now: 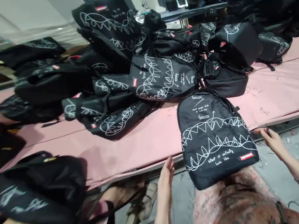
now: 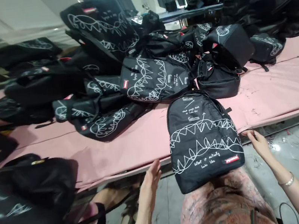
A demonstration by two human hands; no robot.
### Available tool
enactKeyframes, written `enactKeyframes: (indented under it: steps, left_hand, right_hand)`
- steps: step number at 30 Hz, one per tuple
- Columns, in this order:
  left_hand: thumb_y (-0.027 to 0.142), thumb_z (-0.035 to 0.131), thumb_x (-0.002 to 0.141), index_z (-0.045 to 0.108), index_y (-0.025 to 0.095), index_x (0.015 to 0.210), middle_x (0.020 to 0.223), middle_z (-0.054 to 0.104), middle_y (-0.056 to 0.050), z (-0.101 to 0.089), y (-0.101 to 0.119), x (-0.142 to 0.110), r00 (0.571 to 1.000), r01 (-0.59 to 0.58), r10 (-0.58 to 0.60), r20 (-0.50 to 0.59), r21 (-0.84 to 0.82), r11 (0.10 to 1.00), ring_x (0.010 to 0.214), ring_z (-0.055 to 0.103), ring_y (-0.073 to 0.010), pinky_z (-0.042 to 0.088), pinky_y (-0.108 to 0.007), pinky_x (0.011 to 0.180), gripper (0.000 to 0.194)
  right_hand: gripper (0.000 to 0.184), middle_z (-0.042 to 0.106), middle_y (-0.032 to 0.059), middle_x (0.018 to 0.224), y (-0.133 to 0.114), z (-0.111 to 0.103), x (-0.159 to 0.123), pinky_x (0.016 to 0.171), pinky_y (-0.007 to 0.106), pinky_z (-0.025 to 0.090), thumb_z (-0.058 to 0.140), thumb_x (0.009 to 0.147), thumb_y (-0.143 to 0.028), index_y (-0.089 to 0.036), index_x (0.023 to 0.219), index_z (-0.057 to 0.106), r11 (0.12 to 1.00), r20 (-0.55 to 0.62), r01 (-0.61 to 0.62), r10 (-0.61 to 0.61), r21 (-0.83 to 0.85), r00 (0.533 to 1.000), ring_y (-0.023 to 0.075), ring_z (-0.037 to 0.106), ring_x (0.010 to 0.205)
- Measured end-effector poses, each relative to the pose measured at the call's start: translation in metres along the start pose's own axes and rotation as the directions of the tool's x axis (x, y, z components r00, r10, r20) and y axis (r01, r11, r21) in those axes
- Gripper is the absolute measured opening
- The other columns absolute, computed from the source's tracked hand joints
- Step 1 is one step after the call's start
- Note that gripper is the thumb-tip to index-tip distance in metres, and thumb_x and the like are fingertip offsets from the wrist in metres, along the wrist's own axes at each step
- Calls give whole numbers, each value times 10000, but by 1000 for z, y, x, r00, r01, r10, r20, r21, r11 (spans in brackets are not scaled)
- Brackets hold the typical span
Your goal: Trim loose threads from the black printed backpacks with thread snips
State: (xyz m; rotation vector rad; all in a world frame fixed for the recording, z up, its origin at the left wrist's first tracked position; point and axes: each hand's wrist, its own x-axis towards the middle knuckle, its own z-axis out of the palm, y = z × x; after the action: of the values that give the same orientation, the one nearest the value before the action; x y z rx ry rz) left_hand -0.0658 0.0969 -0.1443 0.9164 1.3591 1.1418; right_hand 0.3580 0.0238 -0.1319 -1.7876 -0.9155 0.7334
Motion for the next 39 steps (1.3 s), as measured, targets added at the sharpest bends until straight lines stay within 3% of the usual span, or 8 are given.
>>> enactKeyframes:
  steps: [4,10,15,23,27,31,35,39]
  left_hand:
    - [562,513,747,583,170,1089,1272,509,-132,47,21,53,999,-27,21,46,123,992,1167,471,-270,351,-439,985,525]
    - [489,639,653,564,127,1057,964,633,-94,100,46,104,993,-113,106,54,147,983,898,585,-207,446,-351,823,547]
    - [469,691,575,585,101,831,696,607,-36,94,48,101,979,-99,74,190,123,987,644,572,-151,469,-293,651,460]
    - [439,656,633,562,184,864,775,608,-11,76,52,84,947,-210,173,272,115,971,779,579,-161,469,-277,723,357]
    - [513,633,632,553,173,680,621,526,16,82,57,86,966,-250,235,107,166,954,633,519,-140,451,-258,622,353]
    - [609,470,720,554,156,699,651,524,3,82,64,91,950,-249,282,-136,218,944,669,511,-144,448,-265,638,461]
    - [570,393,783,538,143,682,613,498,9,75,59,98,911,-180,272,-311,295,938,630,485,-132,441,-265,614,462]
    - [425,498,761,507,158,611,530,419,44,64,39,98,881,-132,288,-376,390,911,629,471,-129,426,-272,679,307]
  right_hand:
    - [358,678,65,943,-16,25,34,783,327,458,484,784,-454,-173,895,674,984,138,156,-143,-91,980,231,599,891]
    - [277,601,102,1153,-47,85,107,920,339,366,533,788,-249,-166,1037,619,968,143,141,-113,-207,983,231,536,1061]
    - [96,665,152,896,-50,96,131,836,354,380,615,733,-237,-143,719,629,962,113,59,-29,-266,993,282,574,966]
    - [404,658,50,753,-54,80,99,654,301,462,456,788,-543,-168,749,602,994,206,105,-98,-20,974,211,600,730]
    - [470,646,38,711,-70,77,76,504,272,460,430,790,-595,-165,882,596,955,254,-1,-77,296,964,169,583,570]
    - [482,621,23,641,-85,91,74,455,264,453,537,714,-619,-169,873,601,764,211,-128,-10,632,978,166,581,548]
    - [506,600,9,606,-79,125,91,423,247,433,470,739,-641,-160,837,589,763,125,-161,106,626,987,148,563,525]
    - [430,517,-29,468,-47,150,100,325,203,315,540,715,-594,-165,697,545,791,75,-217,213,572,974,86,431,360]
